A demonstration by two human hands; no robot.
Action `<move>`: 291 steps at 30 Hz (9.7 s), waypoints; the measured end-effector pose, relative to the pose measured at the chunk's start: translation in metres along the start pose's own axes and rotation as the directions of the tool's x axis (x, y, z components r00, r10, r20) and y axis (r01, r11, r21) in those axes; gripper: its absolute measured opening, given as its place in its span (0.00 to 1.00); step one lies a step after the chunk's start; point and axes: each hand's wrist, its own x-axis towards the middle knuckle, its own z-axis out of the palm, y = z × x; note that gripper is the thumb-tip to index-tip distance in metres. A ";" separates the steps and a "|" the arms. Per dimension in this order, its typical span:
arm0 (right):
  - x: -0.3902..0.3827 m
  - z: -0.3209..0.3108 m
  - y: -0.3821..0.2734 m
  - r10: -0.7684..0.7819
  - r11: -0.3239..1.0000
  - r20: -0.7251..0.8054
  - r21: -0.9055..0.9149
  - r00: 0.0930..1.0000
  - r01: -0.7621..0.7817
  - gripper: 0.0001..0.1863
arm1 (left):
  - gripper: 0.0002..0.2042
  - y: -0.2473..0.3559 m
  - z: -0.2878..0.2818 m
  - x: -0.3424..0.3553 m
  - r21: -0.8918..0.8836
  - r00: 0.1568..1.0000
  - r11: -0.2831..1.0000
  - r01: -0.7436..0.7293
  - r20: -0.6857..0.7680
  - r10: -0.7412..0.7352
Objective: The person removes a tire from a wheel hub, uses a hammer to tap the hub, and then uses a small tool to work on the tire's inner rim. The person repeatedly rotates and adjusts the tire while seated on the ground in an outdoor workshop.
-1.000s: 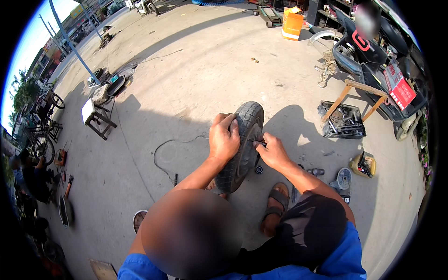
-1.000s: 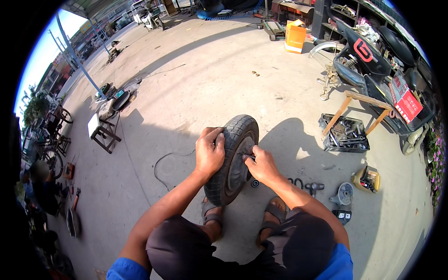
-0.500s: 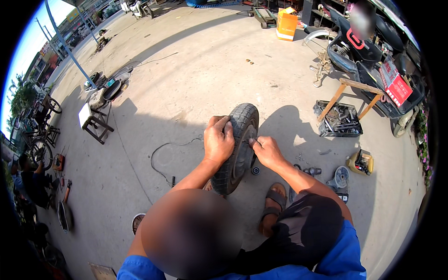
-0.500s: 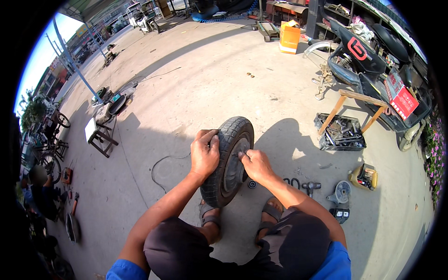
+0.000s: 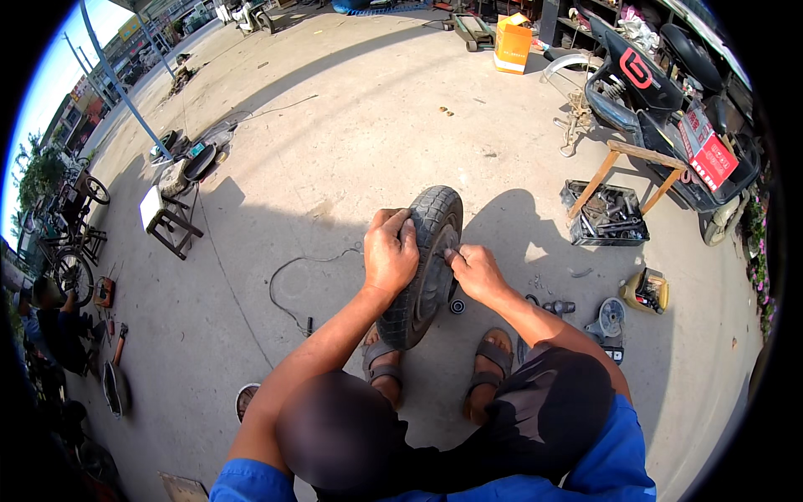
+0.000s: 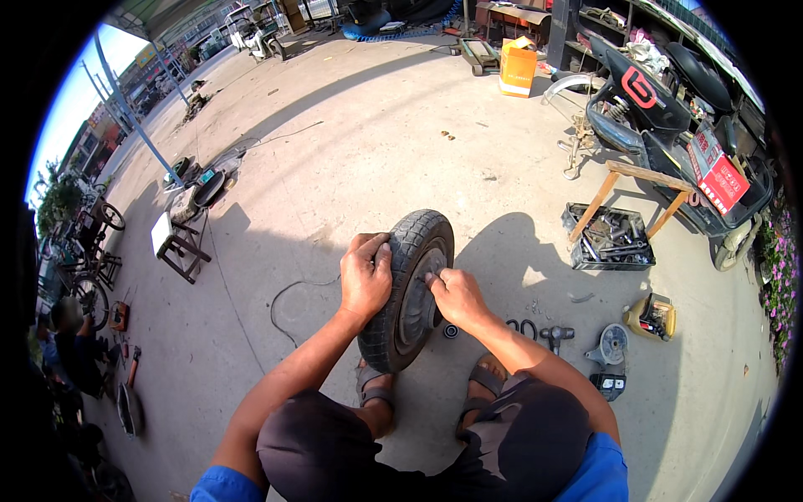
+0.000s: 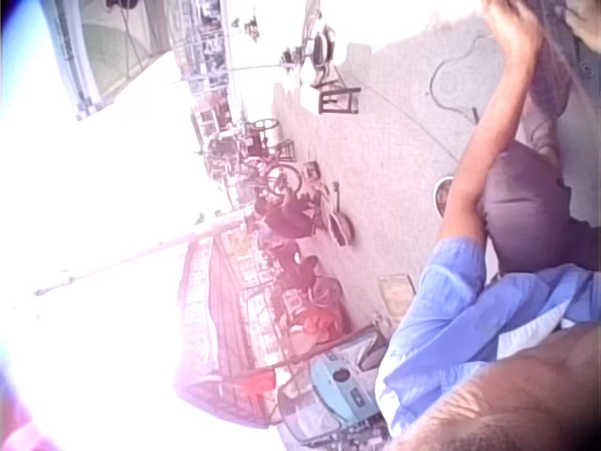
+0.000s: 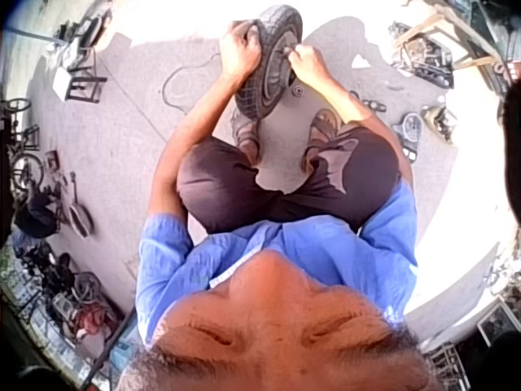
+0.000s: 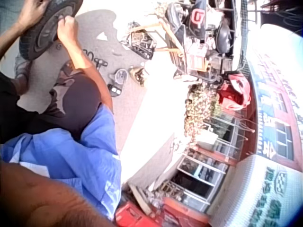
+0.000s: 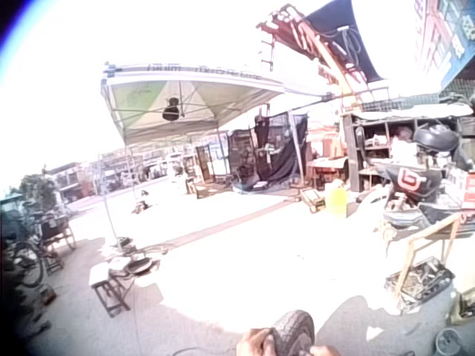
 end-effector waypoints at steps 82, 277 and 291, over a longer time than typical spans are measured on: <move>-0.006 -0.044 -0.038 0.035 0.711 0.314 0.660 0.949 -0.245 0.11 | 0.07 0.010 0.005 -0.004 -0.028 0.883 0.898 -0.439 0.174 0.437; -0.039 0.015 0.009 -0.194 0.981 0.145 0.005 0.970 0.195 0.08 | 0.06 -0.007 0.033 0.022 -0.158 0.966 0.959 -0.237 0.065 0.249; -0.038 0.022 0.026 -0.170 0.978 0.120 0.141 0.978 0.152 0.08 | 0.06 -0.005 0.033 0.023 -0.182 0.965 0.952 -0.245 0.050 0.258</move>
